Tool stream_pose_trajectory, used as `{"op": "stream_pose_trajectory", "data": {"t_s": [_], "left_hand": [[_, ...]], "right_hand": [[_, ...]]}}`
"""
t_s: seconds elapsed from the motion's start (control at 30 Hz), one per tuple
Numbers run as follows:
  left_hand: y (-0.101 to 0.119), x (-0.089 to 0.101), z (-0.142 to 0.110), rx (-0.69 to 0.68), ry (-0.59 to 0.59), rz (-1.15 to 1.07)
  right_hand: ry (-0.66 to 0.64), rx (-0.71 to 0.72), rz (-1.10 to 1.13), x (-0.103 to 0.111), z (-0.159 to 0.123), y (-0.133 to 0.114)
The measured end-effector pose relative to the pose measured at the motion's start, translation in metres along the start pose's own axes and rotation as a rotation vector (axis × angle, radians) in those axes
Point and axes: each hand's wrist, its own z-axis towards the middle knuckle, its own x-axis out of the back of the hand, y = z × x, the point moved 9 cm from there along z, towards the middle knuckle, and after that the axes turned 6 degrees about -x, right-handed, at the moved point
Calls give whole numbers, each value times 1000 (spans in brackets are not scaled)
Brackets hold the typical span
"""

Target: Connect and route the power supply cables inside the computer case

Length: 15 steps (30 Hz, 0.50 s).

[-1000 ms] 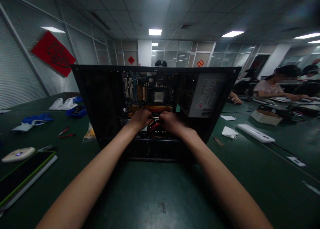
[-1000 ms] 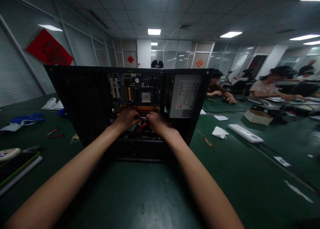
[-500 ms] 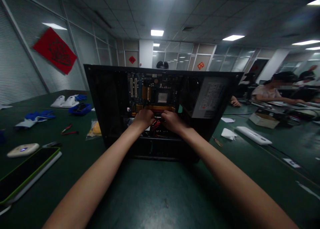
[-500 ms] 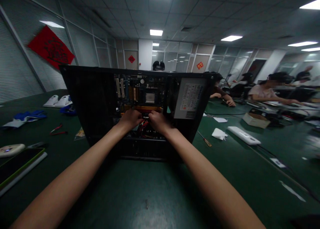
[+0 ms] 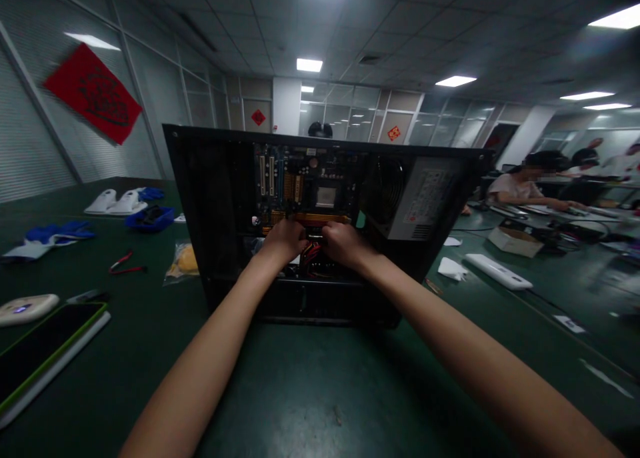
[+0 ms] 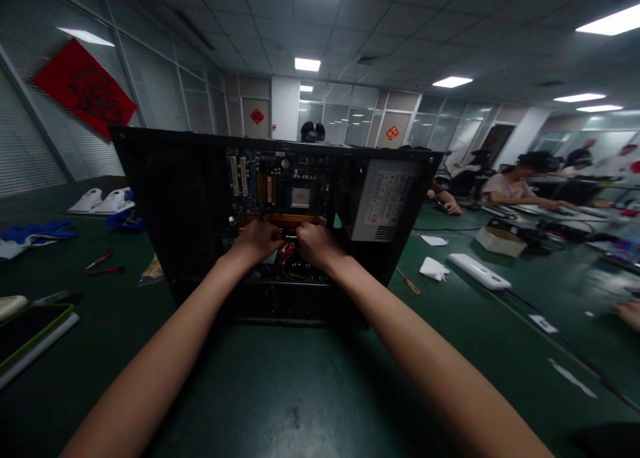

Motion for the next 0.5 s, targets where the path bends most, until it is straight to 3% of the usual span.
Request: {"op": "stream_pose_trajectory", "data": {"t_s": [0.2,0.5], "left_hand": [[3,-1,0,-54,1,-25],[7,3,-2,-29,-29,-27]], "right_hand": [[-1,-74,26,2,-2,4],[17,-106,37,3,2,7]]}}
